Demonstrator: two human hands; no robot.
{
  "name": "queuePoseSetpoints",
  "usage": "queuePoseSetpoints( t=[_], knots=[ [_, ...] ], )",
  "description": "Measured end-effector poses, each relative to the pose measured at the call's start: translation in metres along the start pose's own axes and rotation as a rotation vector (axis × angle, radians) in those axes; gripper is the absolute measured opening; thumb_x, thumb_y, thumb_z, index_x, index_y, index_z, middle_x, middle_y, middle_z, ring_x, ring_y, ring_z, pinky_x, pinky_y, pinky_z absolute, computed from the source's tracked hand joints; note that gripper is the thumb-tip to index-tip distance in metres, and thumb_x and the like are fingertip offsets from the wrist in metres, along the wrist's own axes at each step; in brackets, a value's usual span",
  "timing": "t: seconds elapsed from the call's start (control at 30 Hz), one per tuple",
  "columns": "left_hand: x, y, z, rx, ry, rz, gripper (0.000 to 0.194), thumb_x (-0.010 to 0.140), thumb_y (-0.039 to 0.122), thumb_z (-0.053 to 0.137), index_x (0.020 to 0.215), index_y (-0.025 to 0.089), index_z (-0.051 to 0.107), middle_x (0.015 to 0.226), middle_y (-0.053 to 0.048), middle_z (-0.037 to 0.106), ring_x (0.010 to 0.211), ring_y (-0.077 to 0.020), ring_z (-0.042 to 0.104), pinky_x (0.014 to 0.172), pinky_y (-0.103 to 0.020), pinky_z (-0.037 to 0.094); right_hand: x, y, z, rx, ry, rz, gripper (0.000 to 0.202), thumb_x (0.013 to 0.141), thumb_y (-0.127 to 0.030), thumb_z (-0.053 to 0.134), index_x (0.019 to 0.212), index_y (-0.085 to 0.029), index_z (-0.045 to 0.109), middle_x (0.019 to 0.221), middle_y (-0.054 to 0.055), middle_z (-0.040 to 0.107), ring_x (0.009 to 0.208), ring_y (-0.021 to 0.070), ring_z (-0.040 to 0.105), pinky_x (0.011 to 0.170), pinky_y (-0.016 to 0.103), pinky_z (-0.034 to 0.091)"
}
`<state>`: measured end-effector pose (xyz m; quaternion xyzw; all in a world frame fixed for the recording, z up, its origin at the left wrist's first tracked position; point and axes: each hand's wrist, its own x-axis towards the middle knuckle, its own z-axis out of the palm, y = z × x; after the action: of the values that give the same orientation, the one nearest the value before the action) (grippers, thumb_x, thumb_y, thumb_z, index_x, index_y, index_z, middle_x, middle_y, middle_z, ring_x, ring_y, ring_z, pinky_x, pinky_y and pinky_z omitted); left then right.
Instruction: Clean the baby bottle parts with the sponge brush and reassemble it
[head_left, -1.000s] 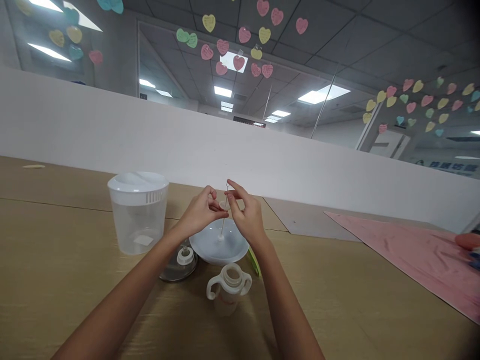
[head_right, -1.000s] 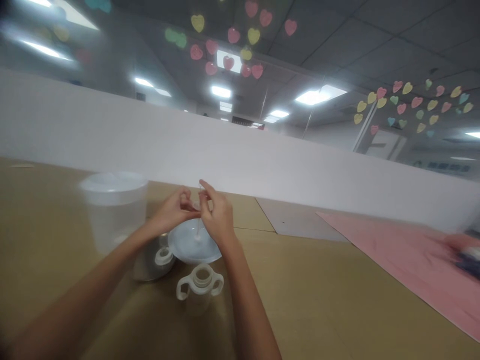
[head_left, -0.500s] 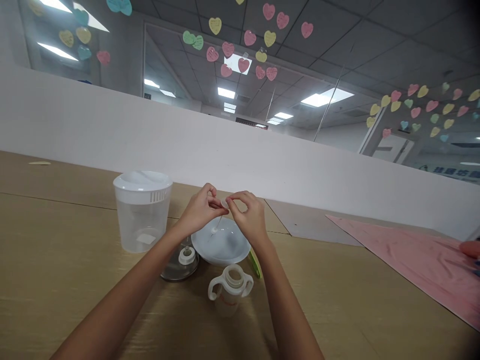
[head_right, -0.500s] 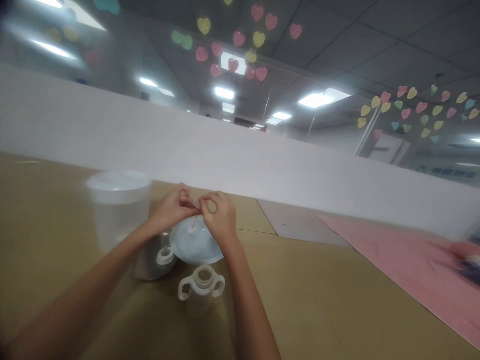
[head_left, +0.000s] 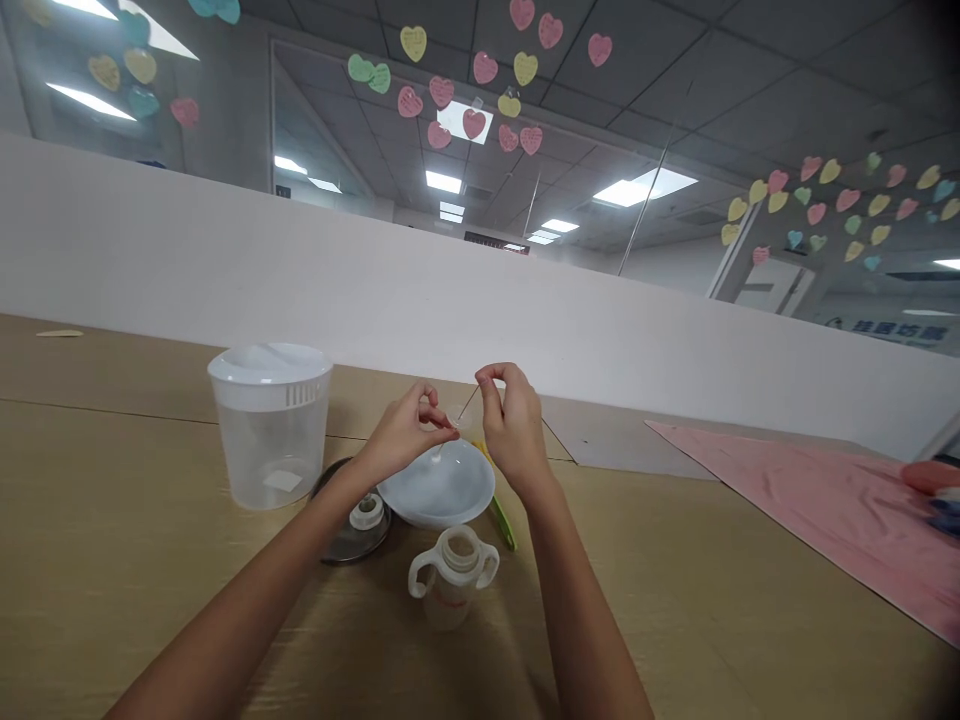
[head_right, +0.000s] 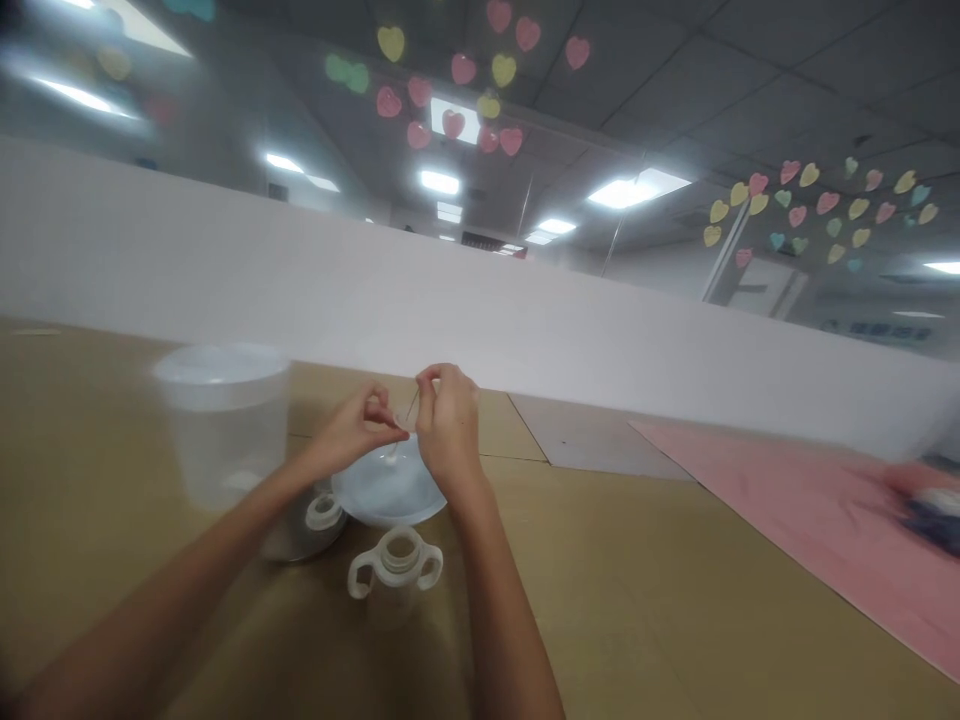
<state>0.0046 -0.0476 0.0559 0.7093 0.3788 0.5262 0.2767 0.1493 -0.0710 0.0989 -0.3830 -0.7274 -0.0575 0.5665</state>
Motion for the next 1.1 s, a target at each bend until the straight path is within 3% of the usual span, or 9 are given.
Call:
queuePoseSetpoints(
  t=[0.33, 0.5, 0.63, 0.9, 1.1],
  knots=[
    [0.000, -0.009, 0.001, -0.034, -0.042, -0.008, 0.038, 0.063, 0.028, 0.069, 0.075, 0.022, 0.033, 0.067, 0.004, 0.066, 0.060, -0.0135, 0.062, 0.053, -0.022, 0.044, 0.002, -0.005, -0.010, -0.002, 0.118, -0.017, 0.014, 0.088, -0.026, 0.039, 0.081, -0.019, 0.048, 0.082, 0.004, 0.057, 0.080, 0.0166, 0.052, 0.074, 0.033, 0.039],
    [0.001, -0.016, 0.001, 0.040, -0.046, 0.019, 0.037, 0.063, 0.027, 0.070, 0.075, 0.022, 0.035, 0.067, 0.004, 0.067, 0.068, -0.0144, 0.064, 0.061, -0.023, 0.045, 0.003, -0.009, -0.017, 0.004, 0.173, -0.021, 0.013, 0.088, -0.027, 0.040, 0.081, -0.019, 0.048, 0.080, 0.003, 0.056, 0.077, 0.0155, 0.051, 0.070, 0.031, 0.039],
    [0.003, -0.021, -0.001, 0.112, -0.058, 0.029, 0.033, 0.065, 0.028, 0.069, 0.086, 0.020, 0.044, 0.071, 0.003, 0.069, 0.072, -0.0153, 0.064, 0.066, -0.025, 0.046, 0.003, -0.009, -0.023, -0.011, 0.187, -0.019, 0.014, 0.089, -0.028, 0.039, 0.083, -0.019, 0.048, 0.082, 0.003, 0.055, 0.076, 0.0149, 0.050, 0.067, 0.029, 0.039],
    [0.002, -0.021, -0.007, 0.484, -0.099, 0.110, 0.019, 0.073, 0.030, 0.063, 0.088, 0.019, 0.059, 0.083, -0.001, 0.070, 0.079, -0.0154, 0.063, 0.070, -0.024, 0.044, 0.004, -0.006, -0.022, -0.041, 0.206, -0.015, 0.015, 0.088, -0.030, 0.040, 0.083, -0.018, 0.049, 0.083, 0.004, 0.056, 0.078, 0.0150, 0.051, 0.066, 0.029, 0.040],
    [-0.001, -0.025, -0.006, 0.846, -0.279, 0.110, 0.008, 0.073, 0.014, 0.059, 0.075, 0.018, 0.066, 0.079, -0.005, 0.069, 0.082, -0.0203, 0.061, 0.077, -0.030, 0.041, 0.008, -0.010, -0.044, 0.040, 0.376, -0.003, 0.018, 0.087, -0.035, 0.044, 0.084, -0.019, 0.051, 0.082, 0.003, 0.057, 0.081, 0.0149, 0.054, 0.069, 0.029, 0.042]
  ],
)
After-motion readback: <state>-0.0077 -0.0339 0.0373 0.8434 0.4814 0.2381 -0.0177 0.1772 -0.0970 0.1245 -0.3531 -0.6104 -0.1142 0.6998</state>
